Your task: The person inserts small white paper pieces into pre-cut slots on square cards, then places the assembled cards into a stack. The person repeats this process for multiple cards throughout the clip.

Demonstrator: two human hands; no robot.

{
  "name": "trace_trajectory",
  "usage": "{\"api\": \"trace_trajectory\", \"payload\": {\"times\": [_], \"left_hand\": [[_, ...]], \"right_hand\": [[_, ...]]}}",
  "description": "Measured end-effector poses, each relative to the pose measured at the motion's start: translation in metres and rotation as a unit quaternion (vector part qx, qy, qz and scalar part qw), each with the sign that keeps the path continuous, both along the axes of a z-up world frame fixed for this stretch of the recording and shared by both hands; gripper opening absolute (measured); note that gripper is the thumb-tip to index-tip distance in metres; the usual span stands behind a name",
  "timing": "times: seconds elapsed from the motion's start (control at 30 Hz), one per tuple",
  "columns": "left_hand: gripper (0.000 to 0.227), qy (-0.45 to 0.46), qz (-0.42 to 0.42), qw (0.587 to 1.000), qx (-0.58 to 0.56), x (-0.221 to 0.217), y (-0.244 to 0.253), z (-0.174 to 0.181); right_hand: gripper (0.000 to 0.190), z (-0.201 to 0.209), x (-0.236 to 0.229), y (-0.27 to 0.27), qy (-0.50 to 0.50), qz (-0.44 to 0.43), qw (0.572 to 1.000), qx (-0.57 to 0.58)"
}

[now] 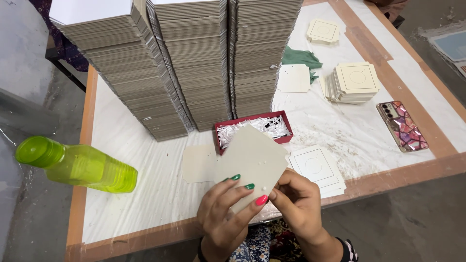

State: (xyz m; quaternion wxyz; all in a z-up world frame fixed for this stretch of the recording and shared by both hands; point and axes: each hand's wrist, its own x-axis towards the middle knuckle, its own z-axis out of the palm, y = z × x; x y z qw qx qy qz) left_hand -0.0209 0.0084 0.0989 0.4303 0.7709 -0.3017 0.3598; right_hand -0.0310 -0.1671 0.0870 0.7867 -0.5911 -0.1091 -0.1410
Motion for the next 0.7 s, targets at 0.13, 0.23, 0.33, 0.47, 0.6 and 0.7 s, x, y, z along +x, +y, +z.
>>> {"api": "trace_trajectory", "payload": {"times": [0.13, 0.23, 0.33, 0.47, 0.6, 0.7], "left_hand": [[0.018, -0.048, 0.073, 0.995, 0.056, 0.0, 0.003, -0.015], [0.021, -0.079, 0.089, 0.988, 0.097, 0.005, 0.013, -0.022], [0.03, -0.065, 0.003, 0.992, 0.109, 0.013, 0.018, -0.019], [0.037, -0.032, 0.003, 0.999, 0.032, 0.003, 0.004, 0.002], [0.019, 0.021, 0.062, 0.998, -0.004, 0.0, -0.005, 0.003], [0.018, 0.019, 0.075, 0.997, -0.018, 0.002, -0.01, 0.004]], "right_hand": [[0.017, 0.003, 0.002, -0.002, 0.002, 0.067, 0.996, 0.064], [0.015, -0.005, 0.002, -0.005, -0.01, 0.08, 0.995, 0.05], [0.011, -0.011, 0.003, -0.005, -0.014, 0.052, 0.998, 0.027], [0.013, 0.004, -0.001, 0.008, -0.018, 0.006, 0.999, -0.041], [0.013, 0.008, -0.005, 0.012, -0.114, -0.041, 0.984, -0.133], [0.013, 0.009, -0.006, 0.011, -0.118, -0.064, 0.977, -0.168]]}}
